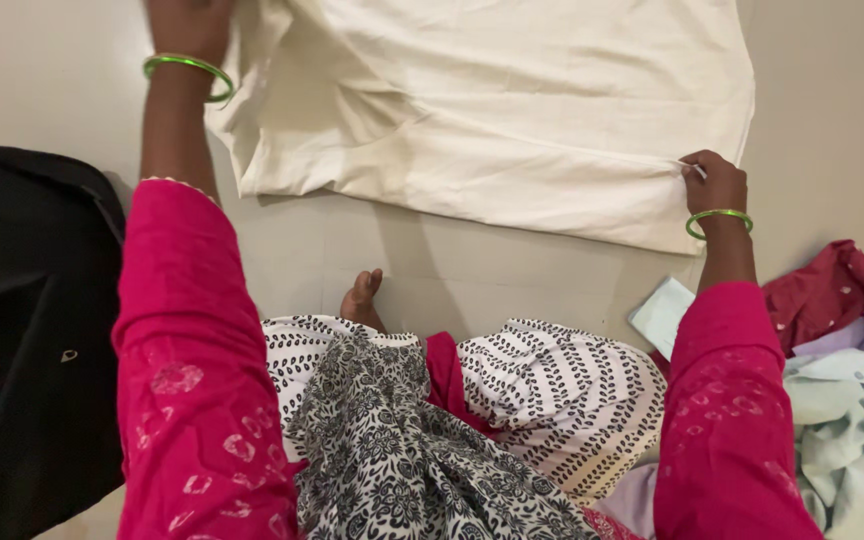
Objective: The person buttons the front of a white shirt and then smooths it out on the floor.
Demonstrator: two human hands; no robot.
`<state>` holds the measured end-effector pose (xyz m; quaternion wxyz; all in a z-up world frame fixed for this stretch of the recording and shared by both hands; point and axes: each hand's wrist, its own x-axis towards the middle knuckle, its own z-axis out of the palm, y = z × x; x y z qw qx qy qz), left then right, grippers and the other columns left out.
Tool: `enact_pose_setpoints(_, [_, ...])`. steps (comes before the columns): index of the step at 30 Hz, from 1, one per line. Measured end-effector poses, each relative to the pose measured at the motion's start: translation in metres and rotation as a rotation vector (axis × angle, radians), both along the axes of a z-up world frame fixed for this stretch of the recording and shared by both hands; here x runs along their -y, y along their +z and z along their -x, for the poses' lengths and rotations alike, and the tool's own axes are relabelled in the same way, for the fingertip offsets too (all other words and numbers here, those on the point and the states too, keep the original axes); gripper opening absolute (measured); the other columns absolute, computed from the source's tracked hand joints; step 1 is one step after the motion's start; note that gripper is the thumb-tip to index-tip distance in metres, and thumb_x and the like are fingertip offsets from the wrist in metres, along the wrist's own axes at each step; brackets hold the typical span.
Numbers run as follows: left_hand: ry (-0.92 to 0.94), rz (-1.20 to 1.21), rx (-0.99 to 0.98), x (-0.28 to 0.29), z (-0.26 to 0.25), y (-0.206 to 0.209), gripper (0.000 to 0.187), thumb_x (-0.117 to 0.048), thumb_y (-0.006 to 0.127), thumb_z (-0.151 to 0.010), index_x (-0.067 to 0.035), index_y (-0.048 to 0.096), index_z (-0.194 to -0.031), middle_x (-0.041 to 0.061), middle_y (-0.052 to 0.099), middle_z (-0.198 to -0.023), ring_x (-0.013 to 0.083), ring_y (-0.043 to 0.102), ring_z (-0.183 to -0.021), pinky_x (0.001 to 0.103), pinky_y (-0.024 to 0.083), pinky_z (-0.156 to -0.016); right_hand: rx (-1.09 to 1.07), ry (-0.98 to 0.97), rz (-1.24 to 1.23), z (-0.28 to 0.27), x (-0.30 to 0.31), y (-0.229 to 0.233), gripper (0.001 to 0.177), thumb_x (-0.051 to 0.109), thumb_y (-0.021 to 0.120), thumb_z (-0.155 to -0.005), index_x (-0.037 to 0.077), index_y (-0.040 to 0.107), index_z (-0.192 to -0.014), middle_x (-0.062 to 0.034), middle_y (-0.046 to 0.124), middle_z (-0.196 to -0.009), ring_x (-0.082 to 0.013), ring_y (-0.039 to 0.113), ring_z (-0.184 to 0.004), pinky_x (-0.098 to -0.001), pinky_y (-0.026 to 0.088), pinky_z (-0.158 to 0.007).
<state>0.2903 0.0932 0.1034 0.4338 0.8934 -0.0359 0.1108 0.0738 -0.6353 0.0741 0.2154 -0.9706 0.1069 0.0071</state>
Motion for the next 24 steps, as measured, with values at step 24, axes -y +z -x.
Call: enact_pose_setpoints(24, [0.1, -0.327, -0.429, -0.002, 0.161, -0.054, 0.028, -0.025, 0.066, -0.105, -0.004, 0.056, -0.121, 0.024, 0.07, -0.088, 0.046, 0.067, -0.085, 0.055, 0.052, -0.076, -0.108, -0.32, -0.198, 0.085, 0.034, -0.058, 0.033, 0.028, 0.085, -0.094, 0.0, 0.073, -0.107, -0.0128, 0.074, -0.093, -0.0197, 0.065, -0.08, -0.0355, 0.053, -0.074])
